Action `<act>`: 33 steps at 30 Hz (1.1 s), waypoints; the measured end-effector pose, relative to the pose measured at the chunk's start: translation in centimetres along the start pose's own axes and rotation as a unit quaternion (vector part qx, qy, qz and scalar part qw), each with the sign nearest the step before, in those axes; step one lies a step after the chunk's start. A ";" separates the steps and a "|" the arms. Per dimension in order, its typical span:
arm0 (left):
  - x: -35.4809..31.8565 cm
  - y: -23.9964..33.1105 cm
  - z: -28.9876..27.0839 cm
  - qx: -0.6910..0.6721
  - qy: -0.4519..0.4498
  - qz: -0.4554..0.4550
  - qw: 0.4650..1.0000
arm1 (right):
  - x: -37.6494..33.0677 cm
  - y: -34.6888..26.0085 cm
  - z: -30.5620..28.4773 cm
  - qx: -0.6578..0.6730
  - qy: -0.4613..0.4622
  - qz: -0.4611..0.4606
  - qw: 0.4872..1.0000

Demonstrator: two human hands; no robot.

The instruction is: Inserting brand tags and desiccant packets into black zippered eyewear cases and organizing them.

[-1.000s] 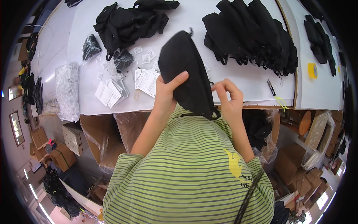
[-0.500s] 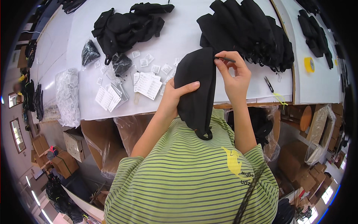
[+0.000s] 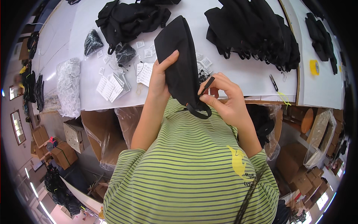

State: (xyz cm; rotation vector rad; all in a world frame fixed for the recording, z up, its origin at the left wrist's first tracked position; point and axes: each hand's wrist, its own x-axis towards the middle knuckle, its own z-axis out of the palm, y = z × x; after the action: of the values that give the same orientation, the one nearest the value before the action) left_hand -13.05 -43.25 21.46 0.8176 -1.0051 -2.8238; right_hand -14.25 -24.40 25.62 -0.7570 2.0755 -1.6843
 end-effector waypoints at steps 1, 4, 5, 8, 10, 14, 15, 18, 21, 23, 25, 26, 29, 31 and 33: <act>0.0 -0.1 -0.1 0.000 0.000 0.000 1.000 | 0.0 0.0 -0.1 -0.005 -0.013 -0.002 1.000; 0.1 -0.3 -0.6 -0.020 0.006 -0.007 1.000 | -0.1 -0.1 0.0 0.000 -0.012 0.005 1.000; 0.1 -0.2 -0.7 -0.011 -0.004 -0.010 1.000 | -0.2 -0.2 0.0 0.000 -0.012 0.006 1.000; -0.2 -0.3 -0.7 0.000 -0.007 -0.007 1.000 | -0.5 -0.2 0.1 0.019 -0.017 0.028 0.999; -0.3 -0.3 -0.6 0.001 -0.001 -0.002 1.000 | -0.5 -0.1 0.1 0.022 -0.022 0.023 0.999; -0.6 0.1 -0.2 0.028 0.014 0.059 0.998 | -1.2 -0.4 0.7 0.076 -0.004 0.063 0.995; -0.6 0.1 -0.1 0.028 0.027 0.075 0.996 | -1.3 -0.6 0.7 0.070 0.006 0.064 0.995; -0.4 -0.1 -0.2 0.014 0.038 0.100 0.994 | -1.6 -1.0 0.9 0.090 0.012 0.067 0.994; 0.4 0.2 -1.3 -0.027 0.056 0.106 0.992 | -2.1 -1.2 0.6 0.125 -0.025 0.087 0.988; 0.3 0.5 -1.4 -0.029 0.037 0.105 0.993 | -2.2 -1.4 0.3 0.134 -0.057 0.104 0.984; 0.2 0.6 -1.3 -0.033 0.019 0.106 0.994 | -2.2 -1.6 0.3 0.145 -0.069 0.121 0.980; 0.1 0.6 -1.3 -0.035 0.014 0.104 0.994 | -2.1 -1.7 0.2 0.145 -0.069 0.121 0.980; -0.6 0.7 -0.5 -0.013 0.012 0.101 0.995 | -1.5 -1.7 0.2 0.077 -0.034 0.104 0.991; -0.8 0.6 -0.4 0.013 0.016 0.101 0.995 | -1.2 -1.2 0.4 -0.021 -0.005 0.022 1.000; -0.8 0.5 -0.5 0.024 0.007 0.091 0.995 | -0.7 -1.6 0.3 -0.057 -0.001 -0.007 0.998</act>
State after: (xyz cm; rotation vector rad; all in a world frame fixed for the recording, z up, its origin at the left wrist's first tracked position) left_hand -12.16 -43.79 21.83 0.7097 -1.0898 -2.6463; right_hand -13.25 -24.42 27.11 -0.8094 2.1853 -1.5817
